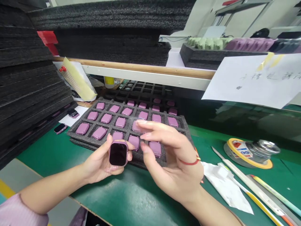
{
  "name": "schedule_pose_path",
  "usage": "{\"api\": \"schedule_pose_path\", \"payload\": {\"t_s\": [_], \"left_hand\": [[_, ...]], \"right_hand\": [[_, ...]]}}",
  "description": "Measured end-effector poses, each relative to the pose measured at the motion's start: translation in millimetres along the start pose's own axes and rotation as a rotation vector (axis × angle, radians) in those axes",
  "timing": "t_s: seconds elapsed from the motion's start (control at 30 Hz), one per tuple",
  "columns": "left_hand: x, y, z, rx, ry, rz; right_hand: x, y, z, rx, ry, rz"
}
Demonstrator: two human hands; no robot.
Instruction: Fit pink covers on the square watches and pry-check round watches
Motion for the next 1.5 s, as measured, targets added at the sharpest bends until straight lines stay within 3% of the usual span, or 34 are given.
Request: {"api": "schedule_pose_path", "payload": {"t_s": [0.13, 0.27, 0.37, 0.6, 0.77, 0.87, 1.07, 1.3, 1.37, 1.5], "left_hand": [[0.8, 1.1, 0.3, -0.002, 0.001, 0.002], [2.6, 2.2, 0.1, 0.006, -0.006, -0.001], [2.8, 2.3, -0.1, 0.008, -0.005, -0.001], [-0.5, 0.8, 0.0, -0.004, 0.002, 0.014], [1.7, 1.2, -0.1, -0.010, -0.002, 0.020], [2.1, 1.3, -0.1, -0.025, 0.000, 0.008], [-0.2, -0.9, 0.7, -0.044, 0.006, -0.007], [-3.0, -0.9, 0.0, 0.014, 0.088, -0.100], [-2.5, -0.8, 0.0, 0.038, 0.103, -0.176], [-2.3, -1.8, 0.4, 0.047, 0.143, -0.263]], "right_hand": [[-1.6, 1.5, -0.9, 0.056, 0.153, -0.093], [-4.3, 2.3, -1.9, 0.082, 0.162, 0.002], [-5.0, 3.8, -2.2, 0.017, 0.075, 0.105], [-0.1, -11.3, -1.5, -0.310, -0.271, 0.328], [4.3, -18.5, 12.1, -0.202, -0.496, 0.347], [5.8, -15.3, 22.9, -0.149, -0.507, 0.355], [9.4, -10.3, 27.5, -0.218, -0.508, 0.374], [26.5, -11.0, 14.1, -0.405, -0.488, 0.379], [30.1, -5.8, 13.8, -0.350, -0.449, 0.392], [33.1, 8.1, 17.4, -0.095, -0.426, 0.296]]}}
Point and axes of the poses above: each hand's wrist, its own z-axis away from the middle knuckle, its own x-axis out of the palm, y = z × x, the point moved 4 cm from there along -z, towards the middle knuckle, and after that the axes turned 14 degrees about -z, right-handed, at the moved point
